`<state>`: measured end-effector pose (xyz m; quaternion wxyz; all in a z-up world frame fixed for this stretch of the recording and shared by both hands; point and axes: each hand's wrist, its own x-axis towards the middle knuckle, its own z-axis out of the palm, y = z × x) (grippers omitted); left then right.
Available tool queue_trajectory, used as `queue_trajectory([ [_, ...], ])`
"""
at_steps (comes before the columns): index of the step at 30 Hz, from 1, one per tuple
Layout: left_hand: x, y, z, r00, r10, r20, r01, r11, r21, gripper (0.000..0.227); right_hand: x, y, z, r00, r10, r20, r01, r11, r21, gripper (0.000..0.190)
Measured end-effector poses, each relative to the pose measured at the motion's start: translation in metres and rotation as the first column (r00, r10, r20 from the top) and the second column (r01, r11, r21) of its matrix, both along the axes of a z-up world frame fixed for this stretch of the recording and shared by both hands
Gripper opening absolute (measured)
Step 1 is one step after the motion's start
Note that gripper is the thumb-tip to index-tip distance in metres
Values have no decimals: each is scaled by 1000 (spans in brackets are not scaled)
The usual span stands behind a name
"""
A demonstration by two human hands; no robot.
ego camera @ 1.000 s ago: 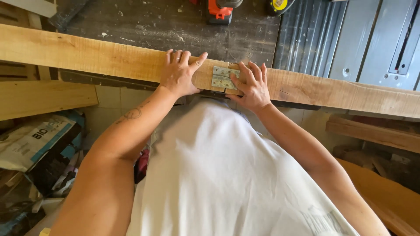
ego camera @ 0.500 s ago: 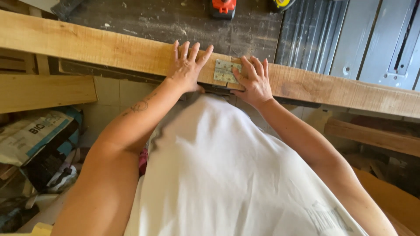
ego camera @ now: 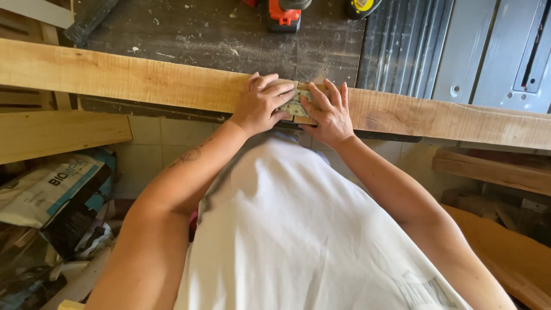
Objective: Securing a metal hinge to a wooden beam using a cordless drill and screws on a workshop table.
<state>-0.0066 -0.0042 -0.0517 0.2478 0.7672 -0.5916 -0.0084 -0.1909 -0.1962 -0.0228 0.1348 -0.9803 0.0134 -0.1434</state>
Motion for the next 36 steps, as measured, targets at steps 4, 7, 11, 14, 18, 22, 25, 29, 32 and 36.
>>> queue_trajectory([
  [4,-2,-1,-3,999,29,-19,-30,999,-12,58,0,2,3,1000,-8,-24,8,1000,12,86],
  [7,-1,1,3,999,36,-37,-36,999,18,60,2,4,5,1000,-8,-3,8,1000,17,82],
  [11,-5,3,3,998,51,-43,-48,997,61,57,3,2,-3,996,-32,78,23,993,114,60],
  [14,-1,0,4,998,48,-44,-46,999,29,58,11,-3,-6,986,-72,147,45,982,182,44],
  [18,-3,3,3,997,45,-63,-46,999,-3,60,7,-4,-10,979,-108,176,62,967,249,31],
  [22,-3,3,5,998,44,-48,-45,999,-13,59,8,-4,-10,973,-111,204,54,962,268,29],
  [25,-5,4,11,998,56,-24,-56,998,-7,57,8,-3,-9,970,-102,219,42,964,264,29],
  [29,-7,4,12,998,59,-7,-59,997,-47,59,7,-1,-3,969,-97,229,34,963,267,29],
  [32,-5,2,13,998,62,17,-60,994,-86,58,9,-2,1,966,-98,238,31,963,268,30],
  [36,-3,2,20,996,90,-9,-91,985,-149,59,14,-2,12,956,-159,246,68,937,342,34],
])
